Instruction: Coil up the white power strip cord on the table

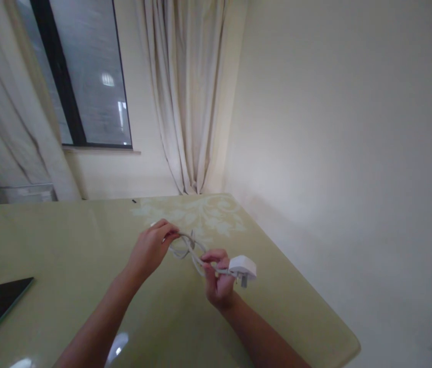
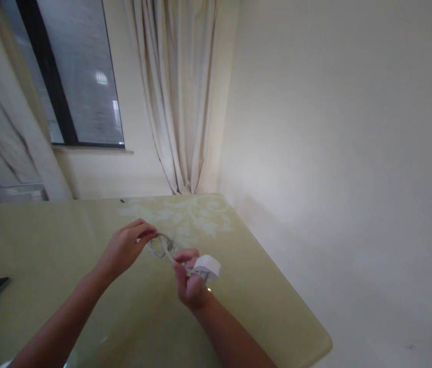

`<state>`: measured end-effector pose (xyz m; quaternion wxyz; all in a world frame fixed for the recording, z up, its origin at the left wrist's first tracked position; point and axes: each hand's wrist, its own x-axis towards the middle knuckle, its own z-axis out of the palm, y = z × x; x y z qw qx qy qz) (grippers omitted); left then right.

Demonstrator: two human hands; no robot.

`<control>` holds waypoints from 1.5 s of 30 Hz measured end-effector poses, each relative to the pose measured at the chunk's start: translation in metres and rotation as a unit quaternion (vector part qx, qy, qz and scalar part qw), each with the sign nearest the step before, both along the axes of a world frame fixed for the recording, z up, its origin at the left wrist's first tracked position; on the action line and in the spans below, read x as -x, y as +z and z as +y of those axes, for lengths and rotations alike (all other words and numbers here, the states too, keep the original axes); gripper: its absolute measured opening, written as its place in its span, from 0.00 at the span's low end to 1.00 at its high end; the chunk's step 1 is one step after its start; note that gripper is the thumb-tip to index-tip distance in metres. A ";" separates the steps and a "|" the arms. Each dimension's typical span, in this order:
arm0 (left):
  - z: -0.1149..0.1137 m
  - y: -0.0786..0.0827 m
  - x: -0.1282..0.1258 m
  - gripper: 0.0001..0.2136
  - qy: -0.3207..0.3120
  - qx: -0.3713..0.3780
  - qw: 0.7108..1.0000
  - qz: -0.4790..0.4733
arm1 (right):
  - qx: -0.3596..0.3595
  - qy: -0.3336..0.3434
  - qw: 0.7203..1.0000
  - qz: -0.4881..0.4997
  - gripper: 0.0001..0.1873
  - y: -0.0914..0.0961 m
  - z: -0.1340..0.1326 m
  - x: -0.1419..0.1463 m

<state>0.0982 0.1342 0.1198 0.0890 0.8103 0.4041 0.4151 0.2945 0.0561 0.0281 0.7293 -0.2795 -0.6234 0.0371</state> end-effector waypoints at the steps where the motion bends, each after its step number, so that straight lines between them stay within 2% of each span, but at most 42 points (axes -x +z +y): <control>1: -0.002 0.001 -0.003 0.09 -0.010 0.012 1.000 -0.005 | 0.003 -0.005 1.000 -0.025 0.09 0.002 -0.001 0.000; 4: -0.011 0.005 -0.013 0.08 -0.026 0.034 0.998 -0.034 | 0.018 -0.013 0.998 -0.066 0.11 0.020 0.003 0.004; 7: -0.018 0.010 -0.021 0.07 -0.026 0.046 0.997 -0.060 | 0.049 -0.019 0.996 -0.068 0.07 0.055 0.019 0.014; 11: -0.016 0.016 -0.017 0.07 0.014 0.050 0.985 -0.162 | 0.111 -0.014 0.985 -0.132 0.08 0.109 0.036 0.022; 14: -0.012 0.021 -0.007 0.13 0.057 0.085 0.968 -0.229 | 0.115 0.012 0.977 -0.176 0.07 0.131 0.039 0.023; 17: -0.010 0.024 0.000 0.20 0.093 0.158 0.940 -0.289 | 0.093 0.014 0.979 -0.183 0.17 0.126 0.043 0.024; 19: -0.009 0.022 0.001 0.22 0.105 0.190 0.919 -0.329 | 0.051 0.018 0.991 -0.122 0.27 0.113 0.047 0.023; 20: -0.009 0.020 0.001 0.22 0.109 0.196 0.910 -0.347 | 0.018 0.019 0.996 -0.086 0.29 0.106 0.048 0.022; 22: -0.008 0.017 -0.001 0.22 0.104 0.211 0.893 -0.385 | -0.072 0.007 0.995 -0.064 0.26 0.097 0.049 0.019; 24: -0.010 0.016 -0.006 0.20 0.080 0.233 0.873 -0.421 | -0.154 -0.024 0.981 -0.118 0.21 0.095 0.047 0.015; 25: -0.012 0.017 -0.008 0.20 0.062 0.243 0.864 -0.437 | -0.168 -0.042 0.972 -0.158 0.20 0.097 0.046 0.014; 26: -0.015 0.019 -0.011 0.19 0.043 0.247 0.856 -0.451 | -0.151 -0.063 0.967 -0.196 0.18 0.100 0.045 0.013; 28: -0.021 0.023 -0.017 0.18 0.003 0.244 0.851 -0.465 | -0.045 -0.093 0.959 -0.265 0.13 0.108 0.044 0.014; 30: -0.026 0.026 -0.023 0.17 -0.036 0.242 0.852 -0.463 | 0.074 -0.089 0.942 -0.316 0.10 0.113 0.045 0.017; 32: -0.028 0.025 -0.027 0.16 -0.063 0.243 0.853 -0.457 | 0.135 -0.066 0.936 -0.318 0.14 0.114 0.047 0.019; 35: -0.026 0.020 -0.029 0.16 -0.055 0.230 0.856 -0.460 | 0.161 -0.022 0.957 -0.241 0.25 0.114 0.049 0.016; 37: -0.024 0.018 -0.028 0.15 -0.038 0.217 0.861 -0.459 | 0.185 0.052 0.962 -0.192 0.29 0.115 0.049 0.011; 39: -0.026 0.019 -0.029 0.15 -0.028 0.209 0.869 -0.448 | 0.225 0.154 0.947 -0.170 0.27 0.118 0.050 0.006; 41: -0.029 0.021 -0.031 0.16 -0.036 0.205 0.880 -0.427 | 0.262 0.205 0.930 -0.157 0.25 0.121 0.051 0.002; 43: -0.033 0.023 -0.034 0.16 -0.054 0.200 0.888 -0.411 | 0.275 0.173 0.934 -0.150 0.26 0.121 0.052 0.002; 45: -0.035 0.023 -0.037 0.16 -0.065 0.189 0.893 -0.404 | 0.267 0.104 0.945 -0.158 0.25 0.120 0.051 0.004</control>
